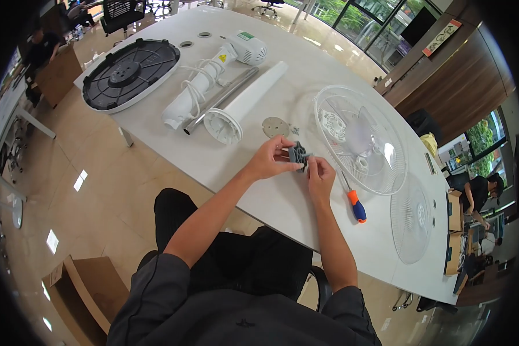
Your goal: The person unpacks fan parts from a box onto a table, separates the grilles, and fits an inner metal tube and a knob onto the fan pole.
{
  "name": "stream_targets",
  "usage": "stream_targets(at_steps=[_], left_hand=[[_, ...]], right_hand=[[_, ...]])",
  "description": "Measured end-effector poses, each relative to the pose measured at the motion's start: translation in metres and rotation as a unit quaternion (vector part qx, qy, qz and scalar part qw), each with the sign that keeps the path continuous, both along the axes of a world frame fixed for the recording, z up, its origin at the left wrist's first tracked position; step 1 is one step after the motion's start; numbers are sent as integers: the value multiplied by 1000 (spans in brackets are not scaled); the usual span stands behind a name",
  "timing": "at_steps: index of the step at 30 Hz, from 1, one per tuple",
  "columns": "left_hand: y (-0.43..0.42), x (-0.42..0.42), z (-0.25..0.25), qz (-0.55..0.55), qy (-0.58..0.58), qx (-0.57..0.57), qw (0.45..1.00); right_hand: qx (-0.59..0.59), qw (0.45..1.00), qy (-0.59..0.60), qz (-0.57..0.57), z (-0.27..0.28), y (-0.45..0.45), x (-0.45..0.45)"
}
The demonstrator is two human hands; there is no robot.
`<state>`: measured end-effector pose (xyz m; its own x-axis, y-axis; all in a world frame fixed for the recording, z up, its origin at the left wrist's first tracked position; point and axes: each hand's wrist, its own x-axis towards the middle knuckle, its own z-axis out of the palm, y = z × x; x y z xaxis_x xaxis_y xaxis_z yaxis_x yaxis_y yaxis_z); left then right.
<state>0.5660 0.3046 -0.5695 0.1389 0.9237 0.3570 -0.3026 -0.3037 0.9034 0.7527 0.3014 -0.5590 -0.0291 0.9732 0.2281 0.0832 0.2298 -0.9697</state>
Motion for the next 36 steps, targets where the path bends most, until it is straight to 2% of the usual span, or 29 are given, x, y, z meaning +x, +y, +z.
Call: stream_targets(at_steps=[2,4,6,10,12,14,18,20,22,29,34,36], left_hand=[[-3,-1,0,-63,29,-41,997],[-5,-1,1,-60,21,-27,998],[-7,-1,2,-82,65,-59,993],[-16,3,1,-63,71,-7,995],[-23,1,3,6,201,8,980],[-36,0,7,41,186,16,982],[-45,-9,1,75,189,2,979],[-46,-12,-6,79,185,1,980],[-46,-13,-10,77,143,-10,987],[-45,-12,-9,84,134,-16,987],[-57,-12,-2,82,177,17,981],[-56,-12,-4,81,197,26,977]], right_hand=[[39,999,-17,-2,-2,-5,1],[43,999,-15,-18,-1,-10,1],[50,998,-13,-37,1,-13,1],[76,995,-46,-53,-9,-16,16],[99,991,-60,-61,-6,-25,27],[106,981,-133,-95,-2,-39,40],[110,977,-152,-106,-6,-55,65],[161,957,-200,-137,-7,-63,74],[166,956,-188,-153,-7,-68,76],[154,956,-199,-149,-2,-73,77],[142,947,-234,-170,0,-71,74],[127,951,-211,-187,1,-64,70]])
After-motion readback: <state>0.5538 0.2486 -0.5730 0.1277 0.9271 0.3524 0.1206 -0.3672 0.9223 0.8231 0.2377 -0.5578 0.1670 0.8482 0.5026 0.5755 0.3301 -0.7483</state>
